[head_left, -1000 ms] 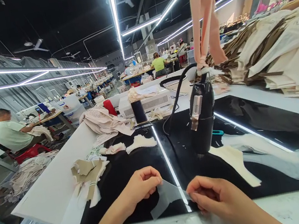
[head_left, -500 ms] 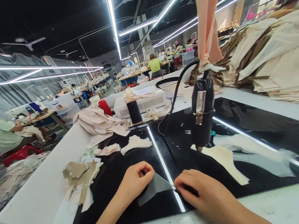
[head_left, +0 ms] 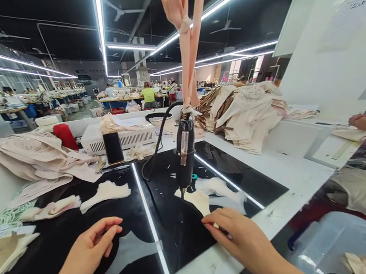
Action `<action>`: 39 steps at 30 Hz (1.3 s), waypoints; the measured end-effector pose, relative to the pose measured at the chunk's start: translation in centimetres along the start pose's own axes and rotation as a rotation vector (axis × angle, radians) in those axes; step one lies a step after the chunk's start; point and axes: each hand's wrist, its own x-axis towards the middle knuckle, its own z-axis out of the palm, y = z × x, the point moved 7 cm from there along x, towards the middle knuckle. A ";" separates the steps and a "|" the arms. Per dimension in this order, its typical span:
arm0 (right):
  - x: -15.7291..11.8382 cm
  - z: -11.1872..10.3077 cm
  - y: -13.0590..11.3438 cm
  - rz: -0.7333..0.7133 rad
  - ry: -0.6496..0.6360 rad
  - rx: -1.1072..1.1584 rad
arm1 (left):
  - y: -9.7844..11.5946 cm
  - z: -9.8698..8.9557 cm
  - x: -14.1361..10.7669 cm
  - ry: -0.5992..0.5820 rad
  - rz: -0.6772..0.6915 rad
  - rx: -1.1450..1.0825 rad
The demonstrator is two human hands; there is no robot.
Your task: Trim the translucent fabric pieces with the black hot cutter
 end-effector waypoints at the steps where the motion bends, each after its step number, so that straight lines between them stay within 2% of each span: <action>1: -0.3 -0.7 1.3 0.024 0.020 -0.033 | 0.1 0.0 -0.1 0.021 0.004 -0.014; 4: -0.6 -2.1 4.7 0.103 0.080 -0.131 | 0.5 0.0 -0.5 0.063 0.006 -0.039; 7: -0.2 -2.2 6.6 0.134 0.095 -0.199 | 0.7 0.1 -0.7 0.066 -0.026 -0.042; 12: 1.3 -0.6 6.9 0.123 0.055 -0.259 | 1.1 -0.1 -0.7 0.075 -0.011 -0.063; 15: 2.0 0.1 6.9 0.111 0.024 -0.278 | 1.0 0.0 -0.8 0.051 -0.048 -0.021; 21: 2.3 0.3 7.3 0.132 0.008 -0.244 | 1.3 0.2 -1.1 0.040 -0.073 -0.002; 26: 2.3 -0.2 7.7 0.240 0.065 -0.099 | 0.9 0.4 -1.1 0.022 -0.073 -0.026; 30: 2.1 -1.6 8.9 0.380 0.141 0.100 | 0.6 0.4 -1.0 0.028 -0.057 -0.050; 39: 0.0 -5.7 14.5 0.715 0.499 0.649 | 0.1 0.2 -0.9 0.057 -0.044 -0.048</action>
